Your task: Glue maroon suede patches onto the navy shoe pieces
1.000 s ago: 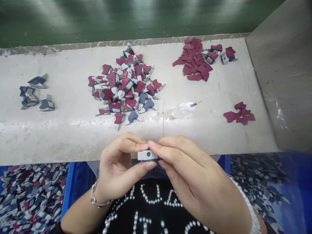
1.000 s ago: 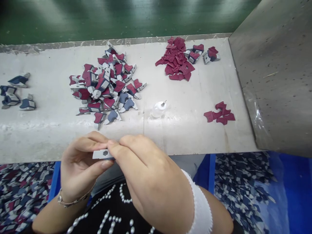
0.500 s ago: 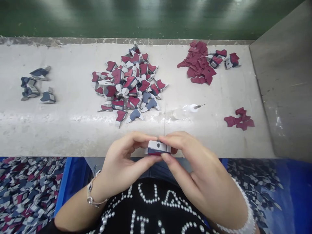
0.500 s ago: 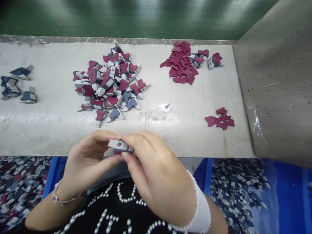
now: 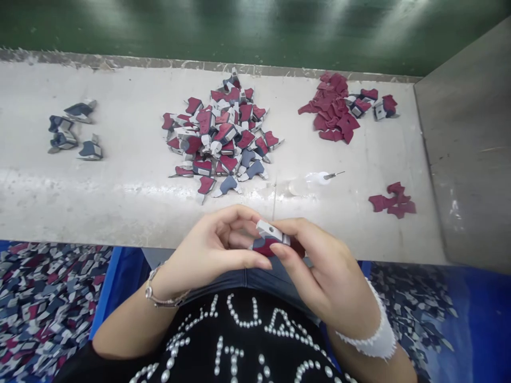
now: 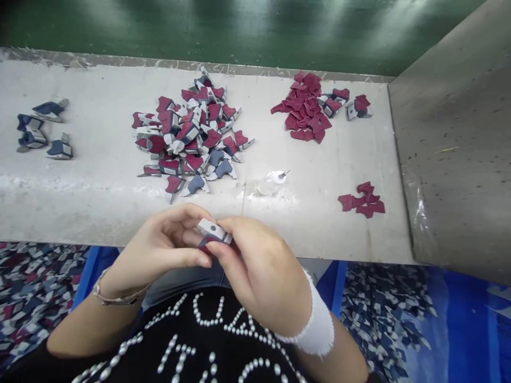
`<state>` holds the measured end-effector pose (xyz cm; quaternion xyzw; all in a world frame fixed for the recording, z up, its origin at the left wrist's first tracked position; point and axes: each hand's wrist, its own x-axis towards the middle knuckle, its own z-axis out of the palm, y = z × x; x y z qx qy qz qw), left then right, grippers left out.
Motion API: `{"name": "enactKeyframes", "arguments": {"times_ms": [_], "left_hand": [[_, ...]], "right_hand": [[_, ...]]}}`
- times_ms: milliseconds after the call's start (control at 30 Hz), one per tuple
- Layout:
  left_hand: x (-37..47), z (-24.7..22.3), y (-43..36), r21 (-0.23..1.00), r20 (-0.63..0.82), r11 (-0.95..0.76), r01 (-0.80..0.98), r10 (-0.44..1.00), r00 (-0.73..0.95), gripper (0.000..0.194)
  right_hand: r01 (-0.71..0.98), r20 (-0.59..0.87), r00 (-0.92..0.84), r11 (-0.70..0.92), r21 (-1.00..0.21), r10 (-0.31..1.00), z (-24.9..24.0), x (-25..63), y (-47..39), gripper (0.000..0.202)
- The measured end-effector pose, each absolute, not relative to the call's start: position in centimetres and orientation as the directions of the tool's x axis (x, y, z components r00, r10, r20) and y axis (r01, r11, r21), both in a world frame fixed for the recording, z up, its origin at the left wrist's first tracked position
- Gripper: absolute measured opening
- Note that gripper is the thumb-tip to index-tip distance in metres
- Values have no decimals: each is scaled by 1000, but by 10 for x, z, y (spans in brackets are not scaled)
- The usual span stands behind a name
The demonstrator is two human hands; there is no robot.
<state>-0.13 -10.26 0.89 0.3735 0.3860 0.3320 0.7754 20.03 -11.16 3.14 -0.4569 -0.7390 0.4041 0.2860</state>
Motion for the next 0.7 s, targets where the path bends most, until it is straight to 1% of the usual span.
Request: {"name": "enactKeyframes", "arguments": {"times_ms": [67, 167, 267, 333, 400, 500, 600, 700], "left_hand": [[-5, 9, -100, 768, -409, 592, -244, 746, 525, 29], [-7, 14, -102, 684, -433, 665, -301, 702, 566, 23], [-3, 24, -109, 631, -412, 690, -353, 685, 601, 29], [0, 32, -116, 651, -370, 657, -381, 713, 596, 33], [3, 40, -125, 693, -343, 610, -385, 748, 568, 38], [4, 44, -142, 749, -350, 565, -346, 781, 517, 46], [2, 40, -156, 805, -318, 502, -316, 815, 485, 46], [-1, 29, -160, 858, -306, 454, -239, 827, 472, 45]], "right_hand": [[382, -15, -399, 151, -912, 917, 34, 200, -111, 14], [300, -75, -404, 54, -952, 912, 45, 199, -112, 21], [288, -120, -427, 9, -958, 896, 61, 197, -118, 27], [327, -153, -446, 2, -945, 882, 73, 196, -124, 27], [388, -140, -459, 56, -920, 877, 82, 195, -133, 24], [448, -43, -494, 212, -869, 868, 89, 195, -151, 21], [480, 41, -533, 342, -808, 845, 80, 193, -164, 25], [539, 51, -551, 401, -741, 833, 61, 185, -163, 25]]}}
